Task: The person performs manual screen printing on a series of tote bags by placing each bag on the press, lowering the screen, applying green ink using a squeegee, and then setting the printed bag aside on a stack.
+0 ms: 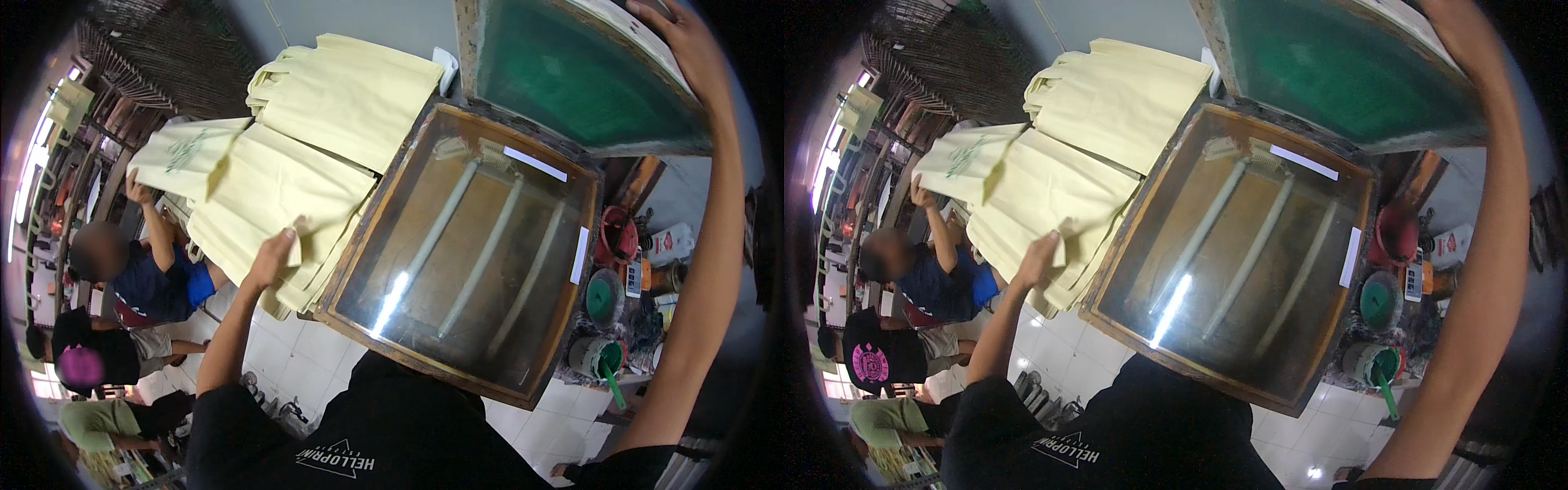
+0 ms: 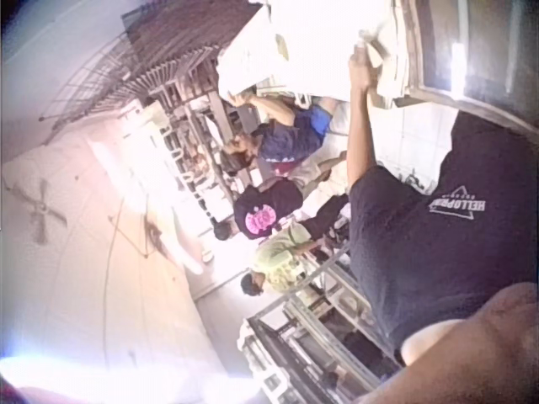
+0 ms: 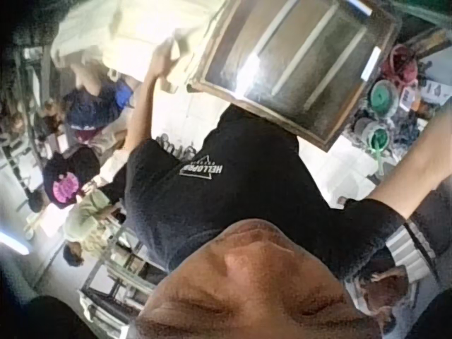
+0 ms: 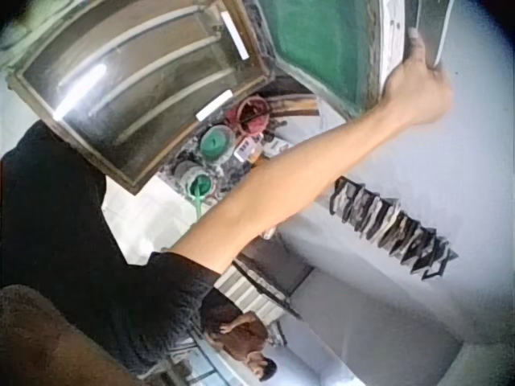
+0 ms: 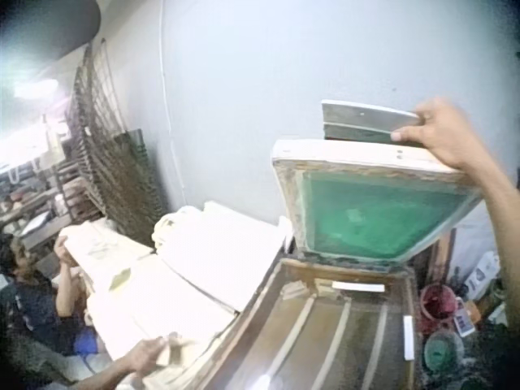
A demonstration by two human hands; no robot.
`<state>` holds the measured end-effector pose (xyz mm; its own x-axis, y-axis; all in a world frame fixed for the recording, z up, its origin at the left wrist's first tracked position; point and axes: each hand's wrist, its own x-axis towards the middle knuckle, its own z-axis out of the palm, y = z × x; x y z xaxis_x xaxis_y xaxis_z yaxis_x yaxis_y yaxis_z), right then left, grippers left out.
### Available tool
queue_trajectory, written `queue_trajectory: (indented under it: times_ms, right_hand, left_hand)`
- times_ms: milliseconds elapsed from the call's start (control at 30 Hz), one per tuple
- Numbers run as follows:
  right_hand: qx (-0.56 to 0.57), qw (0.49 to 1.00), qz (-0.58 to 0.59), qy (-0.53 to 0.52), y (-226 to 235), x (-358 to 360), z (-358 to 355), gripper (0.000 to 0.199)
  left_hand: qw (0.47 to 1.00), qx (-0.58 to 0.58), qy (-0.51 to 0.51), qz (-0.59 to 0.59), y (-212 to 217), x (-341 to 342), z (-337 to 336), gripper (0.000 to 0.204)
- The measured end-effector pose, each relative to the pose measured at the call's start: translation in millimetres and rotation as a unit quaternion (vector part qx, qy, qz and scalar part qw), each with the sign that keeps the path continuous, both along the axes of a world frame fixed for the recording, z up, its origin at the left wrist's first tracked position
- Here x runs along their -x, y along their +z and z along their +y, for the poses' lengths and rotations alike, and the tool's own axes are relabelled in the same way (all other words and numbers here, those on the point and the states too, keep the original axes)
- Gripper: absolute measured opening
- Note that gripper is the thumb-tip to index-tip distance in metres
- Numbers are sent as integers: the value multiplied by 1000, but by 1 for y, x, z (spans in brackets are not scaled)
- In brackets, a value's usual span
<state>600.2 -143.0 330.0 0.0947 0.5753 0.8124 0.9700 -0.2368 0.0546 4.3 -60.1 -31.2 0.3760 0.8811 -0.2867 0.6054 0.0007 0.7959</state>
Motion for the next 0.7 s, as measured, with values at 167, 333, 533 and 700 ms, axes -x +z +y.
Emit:
queue_trajectory:
  times_ms: [167, 333, 533, 700]
  right_hand:
    - [19, 996, 83, 18, -5, 14, -10, 63]
    - [36, 992, 117, 14, -9, 30, -14, 43]
    - [64, 996, 66, -4, -5, 5, -17, 51]
    - [49, 998, 34, 21, -7, 5, -14, 54]
  left_hand:
    - [979, -84, -183, -17, 35, -97, -27, 63]
    - [848, -382, -332, 155, -43, -239, -119, 84]
    - [887, -268, -377, -19, -20, -351, -149, 75]
    - [888, -333, -277, 155, -31, -422, -66, 85]
